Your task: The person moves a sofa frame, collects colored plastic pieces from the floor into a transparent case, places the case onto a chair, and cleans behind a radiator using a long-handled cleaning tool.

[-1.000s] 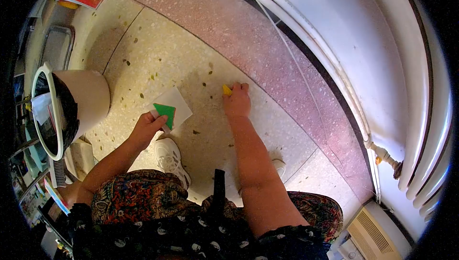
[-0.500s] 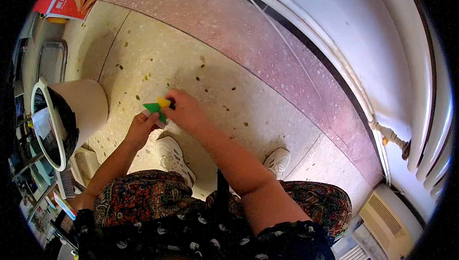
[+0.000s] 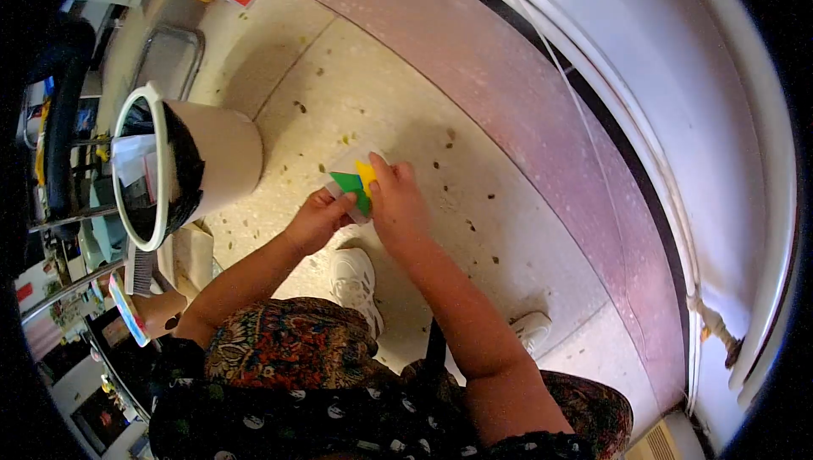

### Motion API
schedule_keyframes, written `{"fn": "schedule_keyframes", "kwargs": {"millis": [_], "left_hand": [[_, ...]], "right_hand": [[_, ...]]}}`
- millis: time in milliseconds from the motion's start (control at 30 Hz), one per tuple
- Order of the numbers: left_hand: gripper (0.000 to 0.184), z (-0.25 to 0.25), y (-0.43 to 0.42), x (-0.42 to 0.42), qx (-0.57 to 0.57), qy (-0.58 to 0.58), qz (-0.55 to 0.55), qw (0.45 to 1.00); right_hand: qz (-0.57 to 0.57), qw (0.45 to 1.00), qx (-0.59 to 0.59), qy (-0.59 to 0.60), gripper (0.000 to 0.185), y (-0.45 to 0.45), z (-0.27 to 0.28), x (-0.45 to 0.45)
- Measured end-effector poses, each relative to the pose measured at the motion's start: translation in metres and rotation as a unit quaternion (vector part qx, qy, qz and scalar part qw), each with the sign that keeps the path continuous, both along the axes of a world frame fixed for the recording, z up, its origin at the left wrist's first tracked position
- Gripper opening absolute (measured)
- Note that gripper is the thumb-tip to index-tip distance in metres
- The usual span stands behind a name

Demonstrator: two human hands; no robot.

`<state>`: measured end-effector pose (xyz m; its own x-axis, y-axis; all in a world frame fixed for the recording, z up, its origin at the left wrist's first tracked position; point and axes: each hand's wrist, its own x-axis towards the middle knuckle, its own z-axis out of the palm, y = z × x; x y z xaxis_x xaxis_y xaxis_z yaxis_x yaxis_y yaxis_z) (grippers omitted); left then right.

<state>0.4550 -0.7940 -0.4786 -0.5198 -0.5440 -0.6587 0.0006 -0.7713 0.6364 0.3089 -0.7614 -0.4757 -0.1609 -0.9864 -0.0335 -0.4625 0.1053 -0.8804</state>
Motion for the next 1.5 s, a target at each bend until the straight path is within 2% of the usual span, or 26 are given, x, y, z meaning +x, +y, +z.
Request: {"fn": "schedule_keyframes", "kwargs": {"millis": [67,167,267,467,567,700,767,967,1200,1467,1500], "left_hand": [[0.025,-0.001,0.000,-0.001,-0.002,0.007,0.018,1.000],[0.026,-0.004,-0.001,0.002,0.022,0.061,0.027,0.998],[0.026,-0.004,-0.003,0.003,0.019,0.068,0.031,0.997],[0.025,0.002,-0.003,-0.002,0.006,0.069,0.068,0.995],[0.026,0.001,-0.003,-0.004,0.006,0.058,0.096,0.994],[0.028,0.000,-0.004,-0.004,-0.004,0.068,0.100,0.993],[0.029,-0.001,-0.005,-0.004,0.004,0.081,0.107,0.991],[0.028,0.004,-0.007,-0.008,0.035,0.107,0.131,0.985],[0.025,0.014,-0.012,-0.012,0.008,0.104,0.129,0.986],[0.021,0.011,-0.015,-0.009,0.004,0.089,0.140,0.986],[0.021,0.011,-0.016,-0.009,-0.008,0.061,0.144,0.988]], "right_hand": [[-0.009,0.999,-0.018,0.030,0.032,-0.004,0.006,0.001],[-0.019,0.999,0.020,-0.021,0.032,-0.008,0.012,0.002],[0.001,0.999,-0.039,0.014,0.031,-0.011,0.015,0.003],[0.021,0.995,-0.059,0.083,0.027,-0.014,0.019,0.012],[-0.027,0.994,-0.074,0.077,0.029,-0.017,0.013,0.017],[-0.001,0.993,-0.095,0.069,0.025,-0.019,0.016,0.012],[0.010,0.984,-0.094,0.154,0.026,-0.020,0.022,0.010],[0.005,0.974,-0.126,0.186,0.024,-0.021,0.022,0.012],[0.002,0.977,-0.149,0.152,0.026,-0.024,0.024,0.014],[0.063,0.981,-0.176,0.062,0.030,-0.028,0.023,0.004],[0.061,0.981,-0.170,0.067,0.030,-0.026,0.024,0.004]]}}
